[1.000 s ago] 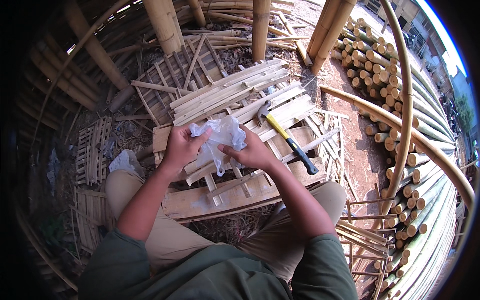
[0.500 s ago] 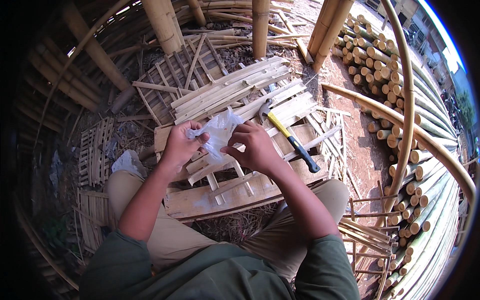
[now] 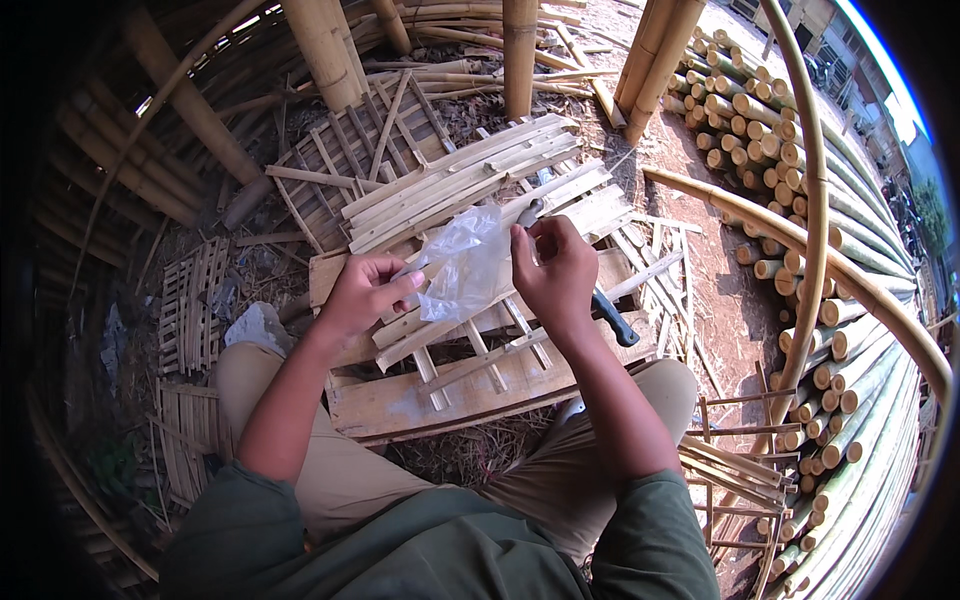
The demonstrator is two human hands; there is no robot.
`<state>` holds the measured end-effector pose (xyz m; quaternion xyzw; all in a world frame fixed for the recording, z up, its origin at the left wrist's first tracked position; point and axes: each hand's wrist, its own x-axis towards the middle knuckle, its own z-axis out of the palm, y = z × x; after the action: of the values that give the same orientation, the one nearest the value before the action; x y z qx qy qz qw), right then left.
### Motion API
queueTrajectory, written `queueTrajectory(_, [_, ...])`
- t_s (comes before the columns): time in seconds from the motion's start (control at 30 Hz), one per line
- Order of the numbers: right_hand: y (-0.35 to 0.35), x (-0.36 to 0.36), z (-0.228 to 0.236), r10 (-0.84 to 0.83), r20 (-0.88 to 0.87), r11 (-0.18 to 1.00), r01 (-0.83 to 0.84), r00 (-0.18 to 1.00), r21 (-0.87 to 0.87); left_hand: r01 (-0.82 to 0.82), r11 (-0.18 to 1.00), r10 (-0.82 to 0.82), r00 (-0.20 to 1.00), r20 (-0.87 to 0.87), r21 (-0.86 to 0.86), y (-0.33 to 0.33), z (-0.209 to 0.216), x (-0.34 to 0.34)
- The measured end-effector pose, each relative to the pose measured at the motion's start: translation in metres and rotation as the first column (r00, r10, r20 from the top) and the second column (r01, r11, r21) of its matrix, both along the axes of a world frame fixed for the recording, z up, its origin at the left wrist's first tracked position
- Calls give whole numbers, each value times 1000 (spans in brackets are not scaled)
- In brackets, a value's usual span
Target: The person nails several thin bamboo slats onto a wooden frame using a hammer, including reaching into a plastic bag for nails and positioning each slat by hand before hammering.
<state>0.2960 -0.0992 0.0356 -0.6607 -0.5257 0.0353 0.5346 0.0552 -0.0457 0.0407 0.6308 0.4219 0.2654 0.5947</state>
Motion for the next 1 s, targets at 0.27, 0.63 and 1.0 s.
queueTrajectory(0.27, [-13, -32, 7, 346, 287, 930, -367, 893, 21, 66, 994, -37, 952, 303, -84, -15, 0, 14])
queueTrajectory(0.63, [-8, -22, -28, 413, 279, 884, -308, 867, -352, 146, 930, -59, 965, -254, 338, -14, -14, 14])
queueTrajectory(1.0, [-6, -23, -35, 257, 452, 894, -33, 854, -446, 275, 868, -187, 952, -241, 413, -19, -24, 18])
